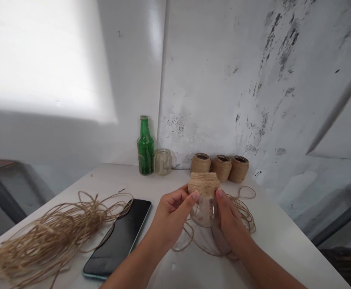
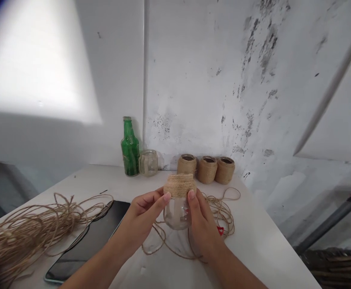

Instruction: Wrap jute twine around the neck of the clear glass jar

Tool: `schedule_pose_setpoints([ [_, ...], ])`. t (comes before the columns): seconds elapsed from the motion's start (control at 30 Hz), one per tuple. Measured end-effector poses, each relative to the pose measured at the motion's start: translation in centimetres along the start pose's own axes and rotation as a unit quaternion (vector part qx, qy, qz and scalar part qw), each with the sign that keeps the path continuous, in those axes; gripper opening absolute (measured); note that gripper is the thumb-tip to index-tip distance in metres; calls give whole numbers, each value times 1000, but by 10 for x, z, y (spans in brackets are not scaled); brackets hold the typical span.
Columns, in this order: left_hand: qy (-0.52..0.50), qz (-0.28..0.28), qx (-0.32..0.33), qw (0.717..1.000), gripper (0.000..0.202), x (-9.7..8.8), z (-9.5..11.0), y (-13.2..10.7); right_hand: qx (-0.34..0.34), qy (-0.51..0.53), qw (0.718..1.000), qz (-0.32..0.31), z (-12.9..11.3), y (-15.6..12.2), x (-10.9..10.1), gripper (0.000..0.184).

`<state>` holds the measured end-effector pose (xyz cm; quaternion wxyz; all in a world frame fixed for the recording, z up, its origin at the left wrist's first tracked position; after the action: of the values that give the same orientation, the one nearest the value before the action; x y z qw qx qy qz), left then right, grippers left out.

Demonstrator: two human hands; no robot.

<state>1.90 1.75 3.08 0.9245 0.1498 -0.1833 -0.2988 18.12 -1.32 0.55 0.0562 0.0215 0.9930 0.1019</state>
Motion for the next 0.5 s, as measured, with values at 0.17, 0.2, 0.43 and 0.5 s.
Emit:
schedule_pose_setpoints([
  [0.17,41,-7,16,999,51,1,-3,-1,-29,27,998,-50,5,2,7,65],
  [0.2,39,-8,15,999,51,1,-4,-2,-32,31,998,-52,5,2,8,64],
  [0.43,9,-21,4,1000,47,0,0,0,-18,78,997,-20,-7,-3,9,56],
  [0.5,4,-10,0,1000,46,-1,3,0,-10,86,996,-7,-10,-5,8,56],
])
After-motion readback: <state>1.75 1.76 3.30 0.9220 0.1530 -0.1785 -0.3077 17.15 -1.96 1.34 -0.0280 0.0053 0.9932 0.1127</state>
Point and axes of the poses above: each hand's wrist, its own y-axis towards the middle knuckle, its own x-axis out of the palm, z = x × y, the point moved 4 cm from there along y, towards the middle knuckle, and after that the axes turned 12 degrees about -z, right-handed, at the moved point
